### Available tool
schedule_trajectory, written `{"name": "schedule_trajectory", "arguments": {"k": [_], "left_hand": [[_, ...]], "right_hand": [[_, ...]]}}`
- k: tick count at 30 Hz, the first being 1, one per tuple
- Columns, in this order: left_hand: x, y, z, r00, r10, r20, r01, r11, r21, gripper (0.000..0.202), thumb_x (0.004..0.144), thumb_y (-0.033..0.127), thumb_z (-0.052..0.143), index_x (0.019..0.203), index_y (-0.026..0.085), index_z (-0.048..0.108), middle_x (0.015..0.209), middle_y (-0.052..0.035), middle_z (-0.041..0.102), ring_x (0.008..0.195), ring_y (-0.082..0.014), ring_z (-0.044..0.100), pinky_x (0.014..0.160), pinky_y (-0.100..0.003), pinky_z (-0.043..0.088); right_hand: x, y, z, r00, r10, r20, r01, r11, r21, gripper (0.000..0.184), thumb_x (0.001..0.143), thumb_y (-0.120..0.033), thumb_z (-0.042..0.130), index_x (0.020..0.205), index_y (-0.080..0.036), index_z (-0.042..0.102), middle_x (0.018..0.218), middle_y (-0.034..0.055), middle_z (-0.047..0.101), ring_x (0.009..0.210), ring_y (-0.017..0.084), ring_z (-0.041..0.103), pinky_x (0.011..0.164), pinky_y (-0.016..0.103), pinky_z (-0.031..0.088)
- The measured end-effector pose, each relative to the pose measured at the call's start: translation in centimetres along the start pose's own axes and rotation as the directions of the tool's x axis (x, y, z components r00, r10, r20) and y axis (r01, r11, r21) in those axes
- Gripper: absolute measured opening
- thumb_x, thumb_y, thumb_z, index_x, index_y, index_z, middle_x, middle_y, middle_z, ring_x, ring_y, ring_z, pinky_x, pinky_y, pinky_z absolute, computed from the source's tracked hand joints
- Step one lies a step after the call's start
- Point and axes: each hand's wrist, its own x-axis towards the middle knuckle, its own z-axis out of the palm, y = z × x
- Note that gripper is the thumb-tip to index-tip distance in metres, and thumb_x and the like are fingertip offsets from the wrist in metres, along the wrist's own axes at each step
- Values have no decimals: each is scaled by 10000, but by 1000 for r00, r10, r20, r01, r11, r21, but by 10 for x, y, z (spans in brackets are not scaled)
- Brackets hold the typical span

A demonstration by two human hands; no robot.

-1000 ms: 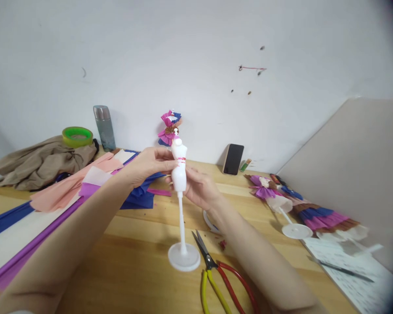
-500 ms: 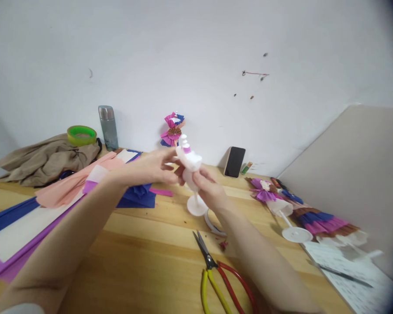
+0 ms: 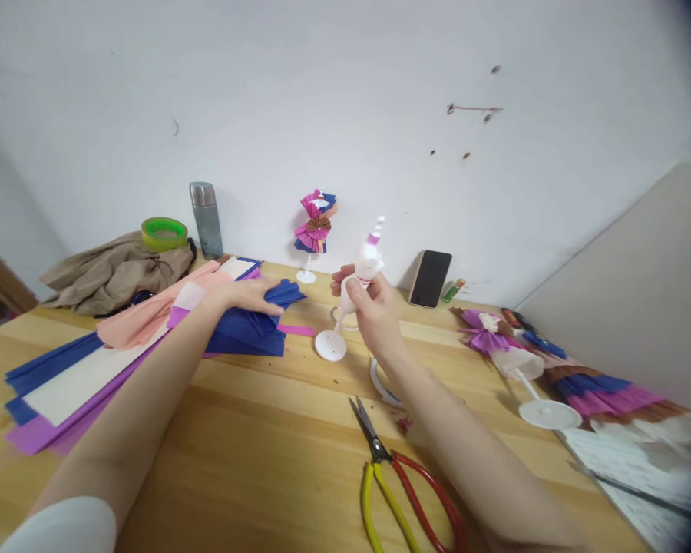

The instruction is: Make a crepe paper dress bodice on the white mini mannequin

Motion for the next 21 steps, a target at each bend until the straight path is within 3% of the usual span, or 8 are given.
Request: {"name": "schedule_trajectory", "arguments": {"k": [2, 4, 7, 11, 14, 17, 21], "left_hand": [[4, -1, 7, 987, -81, -142, 80, 997, -7, 891, 845, 688, 462, 1549, 163, 315, 1606, -156, 349, 1452, -322, 375, 1153, -385, 320], [10, 0, 17, 952, -190, -240, 198, 980, 8, 942, 857, 687, 454, 1558, 90, 251, 1616, -241, 272, 1483, -401, 281, 1158, -497, 285], [21, 1, 35, 933, -263, -247, 278, 960, 27, 1060, 778, 653, 622, 1539, 19, 243, 1555, -338, 320, 1446, -494, 294, 1124, -609, 275], [30, 2, 46, 930, -248, -272, 270, 962, 46, 943, 709, 465, 769, 1457, 30, 394, 1415, -293, 528, 1333, -424, 488, 1080, -483, 395], [31, 7, 45, 926, -222, -307, 246, 968, 44, 601, 753, 307, 724, 1285, 65, 586, 1289, -237, 637, 1249, -364, 574, 1031, -412, 453], [25, 16, 38, 920, -196, -340, 213, 977, 13, 297, 838, 238, 592, 1075, 103, 706, 1111, -195, 720, 1120, -320, 656, 975, -382, 490], [9, 28, 15, 897, -161, -411, 149, 987, -60, 281, 838, 238, 544, 1004, 119, 737, 1030, -182, 740, 1029, -318, 688, 913, -377, 513]], "right_hand": [[2, 3, -2, 999, -42, -31, 39, 996, -74, 357, 770, -520, 736, 963, -231, 653, 948, 50, 706, 861, 215, 658, 837, 417, 524], [4, 6, -3, 998, -49, -44, 43, 990, -138, 350, 775, -524, 721, 947, -228, 646, 944, 51, 693, 851, 216, 646, 812, 407, 518], [7, 13, -4, 999, -8, -42, 1, 984, -176, 360, 779, -529, 700, 963, -229, 624, 932, 49, 682, 792, 206, 631, 770, 395, 519], [9, 18, -8, 1000, 10, -19, -14, 977, -212, 397, 759, -515, 714, 1007, -228, 596, 1014, 72, 684, 876, 222, 646, 808, 400, 519], [9, 20, -12, 999, 41, -2, -40, 976, -215, 425, 724, -467, 749, 1034, -228, 583, 1083, 84, 675, 900, 226, 657, 801, 394, 520], [10, 22, -15, 997, 68, -21, -70, 979, -191, 461, 705, -440, 771, 1064, -236, 564, 1128, 82, 661, 899, 221, 661, 767, 377, 522], [13, 26, -19, 996, 86, -32, -90, 982, -164, 494, 697, -442, 792, 1074, -236, 549, 1157, 84, 648, 943, 224, 659, 778, 369, 519]]}}
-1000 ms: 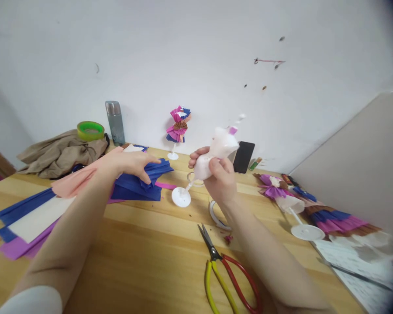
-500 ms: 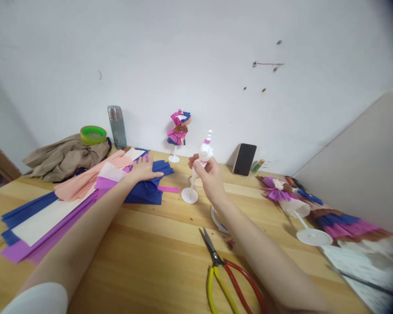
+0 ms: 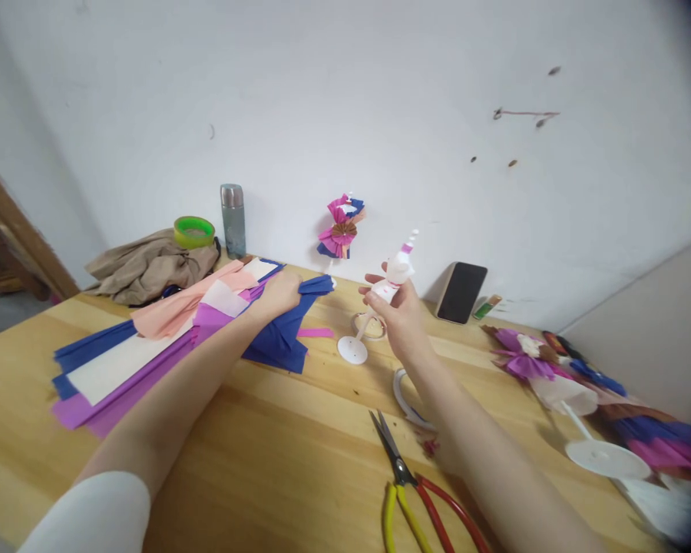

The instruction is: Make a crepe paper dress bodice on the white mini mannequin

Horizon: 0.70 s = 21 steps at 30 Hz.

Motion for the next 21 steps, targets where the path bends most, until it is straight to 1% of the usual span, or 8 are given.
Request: {"name": "schedule_trajectory", "arguments": {"k": [4, 6, 8, 11, 14, 18, 19, 21], "left_hand": [[-3, 5, -37, 995, 7, -102, -18, 994, -107, 305, 839, 259, 525, 1038, 135, 719, 1058, -142, 739, 987, -279, 691, 870, -350, 522], [-5, 5, -52, 988, -1, -155, -39, 967, -253, 300, 820, 291, 550, 1013, 129, 713, 1002, -110, 743, 921, -256, 696, 824, -338, 531], [-7, 4, -63, 979, -25, -204, -89, 842, -532, 300, 757, 318, 609, 965, 129, 712, 899, -69, 740, 834, -238, 692, 756, -332, 538], [-15, 4, -77, 965, -63, -255, -190, 504, -842, 329, 610, 307, 709, 888, 131, 702, 769, -19, 710, 731, -206, 665, 695, -317, 533], [-25, 7, -91, 951, -103, -291, -246, 316, -916, 345, 509, 260, 763, 816, 131, 675, 702, 0, 681, 664, -180, 639, 667, -307, 526], [-38, 16, -108, 936, -131, -328, -288, 254, -923, 329, 501, 222, 755, 802, 142, 649, 712, -9, 681, 715, -207, 667, 687, -331, 541], [-41, 19, -112, 931, -137, -339, -299, 248, -921, 299, 523, 223, 739, 795, 150, 639, 725, -13, 685, 753, -221, 680, 705, -342, 551], [-49, 23, -118, 926, -138, -351, -315, 225, -922, 215, 587, 241, 691, 774, 167, 615, 746, -19, 685, 824, -241, 694, 748, -366, 565]], "right_hand": [[2, 1, -2, 1000, 5, 14, -5, 999, 38, 535, 679, -453, 812, 1095, -243, 549, 1178, 89, 645, 978, 236, 660, 862, 412, 513], [2, -1, -4, 1000, -12, 13, 11, 999, 47, 568, 696, -496, 788, 1145, -249, 542, 1218, 100, 632, 1032, 253, 646, 911, 440, 501], [3, -3, -6, 999, -48, -4, 48, 998, 48, 601, 740, -558, 721, 1227, -264, 526, 1292, 110, 600, 1136, 271, 608, 964, 462, 478], [5, -8, -12, 993, -114, -33, 115, 993, 36, 649, 809, -604, 611, 1367, -309, 457, 1438, 104, 506, 1326, 285, 492, 1024, 486, 441], [6, -18, -17, 977, -198, -75, 197, 980, -18, 640, 858, -581, 557, 1428, -328, 411, 1512, 104, 437, 1400, 294, 429, 1060, 523, 414], [-9, -47, -12, 875, -433, -217, 408, 900, -153, 540, 854, -437, 637, 1359, -306, 496, 1456, 106, 497, 1358, 305, 483, 1093, 539, 400], [-16, -56, -8, 835, -490, -252, 456, 871, -183, 461, 866, -397, 634, 1309, -307, 543, 1416, 100, 529, 1330, 303, 509, 1074, 526, 429], [-31, -74, -1, 815, -532, -228, 501, 846, -184, 289, 902, -334, 603, 1189, -320, 628, 1301, 84, 598, 1158, 284, 621, 962, 488, 520]]}}
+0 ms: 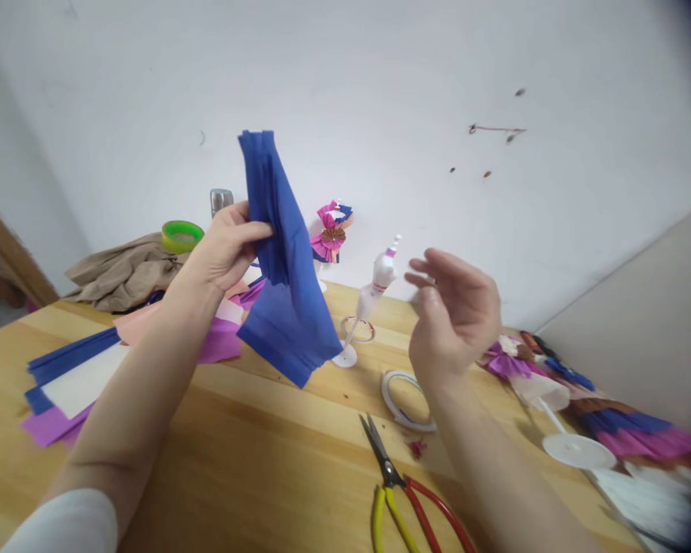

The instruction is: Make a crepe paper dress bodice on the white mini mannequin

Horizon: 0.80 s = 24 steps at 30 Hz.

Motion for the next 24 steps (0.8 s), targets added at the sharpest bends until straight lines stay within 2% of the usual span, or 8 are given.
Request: {"name": "schedule_trajectory", "arguments": {"k": [3, 6, 9, 11, 14, 16, 20, 24], "left_hand": [[-7, 8, 1, 999, 10, 31, -7, 995, -97, 158, 697, 338, 625, 752, 204, 561, 768, -24, 667, 931, -250, 676, 811, -380, 558], [-9, 6, 0, 998, 49, 50, -35, 966, -256, 276, 730, 452, 641, 746, 243, 460, 747, -5, 611, 984, -227, 619, 813, -338, 529], [0, -3, -1, 995, 97, -30, -101, 946, -307, 391, 708, 506, 665, 742, 254, 369, 682, 1, 534, 963, -208, 569, 768, -305, 494], [10, -10, -4, 988, 117, -98, -140, 953, -269, 430, 713, 570, 620, 736, 254, 330, 642, -9, 494, 953, -219, 546, 740, -312, 478], [23, -15, -12, 986, 111, -121, -138, 960, -242, 490, 693, 644, 575, 714, 252, 282, 570, -8, 421, 900, -232, 531, 698, -327, 467], [25, -13, -17, 995, 83, -53, -94, 962, -257, 567, 610, 662, 636, 686, 248, 256, 507, 10, 351, 802, -228, 527, 652, -328, 468], [9, 1, -19, 986, 68, 155, -25, 964, -266, 483, 601, 554, 740, 641, 235, 378, 553, 14, 514, 695, -179, 556, 643, -313, 515], [-4, 11, -12, 992, -46, 117, 66, 984, -167, 241, 652, 344, 716, 587, 192, 540, 675, -27, 675, 732, -186, 626, 665, -305, 531]], "right_hand": [[-11, -22, 6, 975, 35, 219, -60, 992, 111, 191, 940, -300, 576, 1099, -321, 680, 1127, 64, 672, 950, 241, 684, 814, 432, 570], [-24, -17, 16, 863, 233, 448, -302, 949, 87, 285, 938, -374, 599, 1214, -317, 634, 1269, 72, 648, 1144, 249, 636, 964, 462, 523], [-37, 1, 30, 701, 504, 505, -586, 811, 3, 605, 808, -513, 725, 1350, -316, 543, 1486, 98, 510, 1329, 291, 514, 1090, 533, 418], [-45, 9, 38, 537, 625, 566, -771, 636, 29, 753, 731, -545, 777, 1393, -313, 502, 1458, 104, 546, 1293, 295, 554, 1065, 528, 442], [-49, 8, 45, 326, 595, 735, -925, 360, 118, 579, 706, -517, 787, 1214, -279, 641, 1150, 51, 732, 1034, 252, 699, 930, 431, 545], [-47, 1, 44, 241, 540, 806, -961, 251, 119, 409, 695, -519, 793, 1004, -264, 711, 933, 9, 763, 865, 212, 725, 819, 355, 579], [-34, -9, 32, 265, 468, 843, -947, 292, 136, 498, 639, -698, 761, 824, -237, 723, 732, 13, 745, 702, 196, 710, 671, 310, 584], [-22, -11, 23, 289, 426, 857, -919, 375, 124, 607, 635, -775, 704, 840, -206, 747, 762, 66, 760, 698, 245, 722, 630, 361, 587]]}}
